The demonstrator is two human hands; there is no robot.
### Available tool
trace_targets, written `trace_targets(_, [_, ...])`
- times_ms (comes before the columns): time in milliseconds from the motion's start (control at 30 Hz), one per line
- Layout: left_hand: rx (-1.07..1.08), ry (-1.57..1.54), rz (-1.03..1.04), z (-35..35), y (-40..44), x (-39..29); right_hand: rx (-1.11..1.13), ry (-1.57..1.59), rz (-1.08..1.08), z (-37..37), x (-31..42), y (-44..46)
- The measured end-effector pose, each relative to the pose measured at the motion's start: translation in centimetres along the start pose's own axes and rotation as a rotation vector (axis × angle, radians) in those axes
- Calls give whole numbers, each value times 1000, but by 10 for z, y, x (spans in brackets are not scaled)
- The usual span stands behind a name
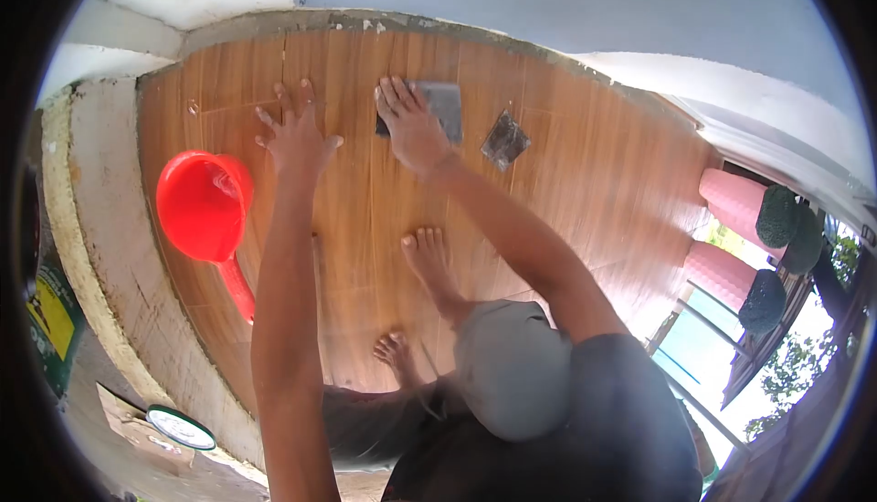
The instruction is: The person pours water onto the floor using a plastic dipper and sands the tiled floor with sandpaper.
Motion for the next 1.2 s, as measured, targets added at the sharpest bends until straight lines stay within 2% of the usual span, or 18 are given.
trace_targets(100, [-13, 7, -2, 1, 2, -3, 19, -58, 144, -35, -42, 62])
trace_targets(200, [-22, -9, 5, -7, 7, 1, 125, -247, 145, -26, -14, 49])
trace_targets(300, [9, -37, -2, 1, -1, 1, -47, -83, -67, 0, 20, -5])
trace_targets(400, [29, -49, -4, 2, 3, -2, -28, -170, 29, -29, -3, 53])
trace_targets(500, [2, -6, 0, -4, 3, 0, -8, -210, 44, -24, -3, 58])
trace_targets(600, [10, -59, -2, 4, 0, 1, -18, -144, 18, -1, 5, -21])
trace_targets(700, [21, -91, -1, 7, 1, -1, 15, -220, 111, -28, -27, 15])
trace_targets(800, [36, -81, 3, 2, 3, -1, -6, -167, 182, -26, -35, 21])
trace_targets(900, [52, -91, -8, 7, 0, 2, 26, -74, 105, -5, -13, -36])
trace_targets(1000, [34, -70, 2, 5, -1, 0, 57, -156, 143, -28, -38, 12])
trace_targets(1100, [56, -58, 16, 5, -2, -4, 82, -101, 198, -36, -53, 37])
trace_targets(1200, [70, -87, -5, 8, 1, 2, 37, 78, 127, -10, 2, -20])
Point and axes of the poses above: each hand's wrist, its own y-axis towards the middle knuckle, its own z-axis out of the palm, x = y × z, the point moved 9 cm from there along y, towards the middle knuckle, and after that the axes turned 11 degrees about y, right-handed, at the moved point
